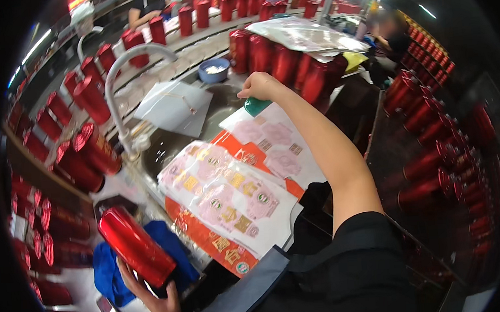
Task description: The person applies a printed label to a red cylindrical container, smooths it with a green tool, and wipes the surface with a blue cloth. The person repeats this process on multiple containers at a workstation.
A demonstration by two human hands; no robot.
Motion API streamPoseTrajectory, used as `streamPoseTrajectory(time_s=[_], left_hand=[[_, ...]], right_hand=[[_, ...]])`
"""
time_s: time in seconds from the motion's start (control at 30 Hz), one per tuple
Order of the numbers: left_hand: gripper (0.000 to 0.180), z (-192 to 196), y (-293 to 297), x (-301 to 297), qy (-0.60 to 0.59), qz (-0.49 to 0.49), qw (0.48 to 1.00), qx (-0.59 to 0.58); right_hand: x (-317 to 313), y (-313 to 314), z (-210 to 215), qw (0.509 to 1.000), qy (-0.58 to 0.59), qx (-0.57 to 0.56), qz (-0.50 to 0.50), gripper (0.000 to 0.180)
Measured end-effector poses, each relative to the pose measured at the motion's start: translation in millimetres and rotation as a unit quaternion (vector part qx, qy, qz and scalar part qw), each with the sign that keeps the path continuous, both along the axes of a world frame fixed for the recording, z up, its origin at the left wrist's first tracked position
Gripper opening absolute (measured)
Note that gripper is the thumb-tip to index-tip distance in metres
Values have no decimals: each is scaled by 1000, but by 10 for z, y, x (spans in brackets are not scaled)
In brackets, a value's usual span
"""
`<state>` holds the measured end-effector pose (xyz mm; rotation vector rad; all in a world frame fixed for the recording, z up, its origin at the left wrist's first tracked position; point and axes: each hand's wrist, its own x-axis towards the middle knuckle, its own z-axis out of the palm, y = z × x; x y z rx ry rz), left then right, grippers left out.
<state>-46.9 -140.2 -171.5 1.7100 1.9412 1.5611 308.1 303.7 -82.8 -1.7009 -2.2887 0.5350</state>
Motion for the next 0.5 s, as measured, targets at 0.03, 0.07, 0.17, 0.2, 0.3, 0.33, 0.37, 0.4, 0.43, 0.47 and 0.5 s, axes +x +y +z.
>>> streamPoseTrajectory(time_s=[0.03,0.07,0.17,0.2,0.3,0.33,0.37,0.4,0.43,0.47,0.5], left_hand=[[96,12,-13,-22,35,8,999,3],[83,258,61,36,32,2,999,18],[105,249,-126,-99,152,-22,986,-64],[101,232,-144,-85,109,-25,992,-50],[94,285,-163,-105,152,-28,987,-45],[88,301,-176,-97,157,-20,987,-33],[87,311,-195,-100,158,-15,987,-29],[85,317,-220,-109,159,-9,987,-25],[84,311,-224,-103,158,-9,987,-18],[82,316,-236,-87,152,-8,988,-11],[81,322,-247,-69,146,-7,989,-2]], right_hand=[[62,-59,161,1000,-6,6,13,32],[224,-161,328,999,-4,30,29,30],[492,-454,814,999,33,31,0,28],[570,-466,903,998,43,39,-13,25],[941,-456,997,987,43,125,-92,33],[944,-462,1020,981,30,155,-114,36],[926,-470,1035,973,18,185,-135,38],[892,-464,1045,965,7,214,-155,41],[918,-433,1005,948,-29,275,-156,42],[923,-365,892,928,-63,332,-156,44],[936,-303,809,903,-97,388,-156,45]])
